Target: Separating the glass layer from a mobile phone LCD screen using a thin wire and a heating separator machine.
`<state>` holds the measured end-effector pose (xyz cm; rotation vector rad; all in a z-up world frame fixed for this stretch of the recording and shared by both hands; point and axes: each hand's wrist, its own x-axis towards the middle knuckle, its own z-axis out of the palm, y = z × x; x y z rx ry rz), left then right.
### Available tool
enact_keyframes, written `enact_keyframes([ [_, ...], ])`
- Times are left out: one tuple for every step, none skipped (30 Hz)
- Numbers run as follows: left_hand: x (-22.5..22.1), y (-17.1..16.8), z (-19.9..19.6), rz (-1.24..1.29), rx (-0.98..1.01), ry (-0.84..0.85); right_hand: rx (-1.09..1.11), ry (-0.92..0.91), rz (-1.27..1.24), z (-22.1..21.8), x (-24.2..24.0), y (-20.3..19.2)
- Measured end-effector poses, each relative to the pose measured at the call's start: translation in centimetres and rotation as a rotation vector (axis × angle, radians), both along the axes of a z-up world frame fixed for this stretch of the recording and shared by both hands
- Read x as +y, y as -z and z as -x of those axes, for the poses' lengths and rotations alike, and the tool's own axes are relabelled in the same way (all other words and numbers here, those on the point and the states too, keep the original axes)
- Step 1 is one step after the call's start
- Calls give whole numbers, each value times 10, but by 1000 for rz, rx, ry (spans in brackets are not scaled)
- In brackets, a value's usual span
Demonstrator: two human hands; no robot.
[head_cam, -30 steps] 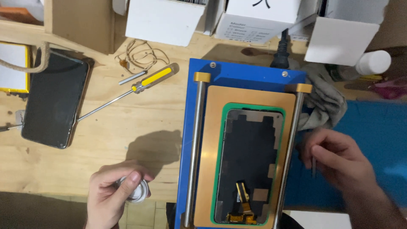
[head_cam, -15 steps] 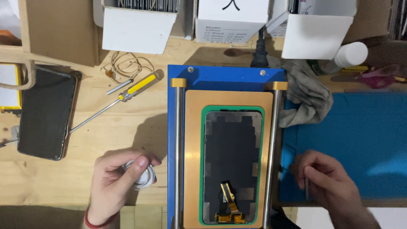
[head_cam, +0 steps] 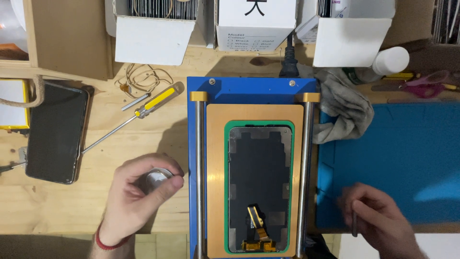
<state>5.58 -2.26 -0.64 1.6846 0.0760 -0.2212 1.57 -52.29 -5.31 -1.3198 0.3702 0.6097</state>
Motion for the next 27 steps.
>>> enact_keyframes([
  [-1,-2,0,-1,0,0,0,0,-1,1,-7,2],
  [-1,-3,0,-17,0,20,23,-13,16,3,-14,4],
  [-1,-4,0,-33,-1,38,46,-27,34,4,-21,6],
  [0,-3,2,-33,-1,37,46,-28,33,5,-24,7],
  [1,-2,5,-21,37,21,47,-22,68,5,-27,8],
  [2,-1,7,-9,75,5,47,-16,102,6,-31,10],
  [4,2,9,-11,76,3,48,-19,101,8,-35,11],
  [6,5,11,69,74,3,77,-17,96,10,-40,13],
  [8,8,12,149,69,5,103,-14,90,12,-44,15],
  [4,8,10,147,68,4,102,-16,88,15,-48,19],
  [0,7,9,145,73,-25,98,-8,85,19,-53,21],
  [-4,7,7,142,77,-54,94,-1,82,22,-58,24],
  [-7,6,6,142,76,-54,93,-1,82,21,-54,21],
  [-10,6,5,124,43,-82,64,-2,67,19,-50,18],
  [-13,6,4,108,10,-108,35,0,53,19,-46,15],
  [-14,8,5,108,9,-105,34,3,54,16,-48,17],
  [-14,10,6,79,-5,-136,63,8,111,14,-50,19],
  [-15,12,7,49,-19,-166,93,14,168,12,-51,21],
  [-17,13,7,49,-17,-167,95,13,168,5,-49,18],
  [-18,14,8,61,-45,-173,150,20,277,-2,-47,14],
  [-20,15,8,74,-71,-181,209,24,387,-9,-45,10],
  [-19,15,9,74,-68,-182,211,23,388,-12,-44,11],
  [-19,16,11,86,-76,-179,130,17,345,-15,-44,11],
  [-19,17,12,98,-84,-177,48,12,302,-18,-43,11],
  [-18,18,14,101,-84,-176,49,13,304,-25,-38,6],
  [-17,19,16,85,-75,-171,84,10,375,-31,-32,1],
  [-15,20,18,68,-67,-166,121,7,444,-38,-26,-4],
])
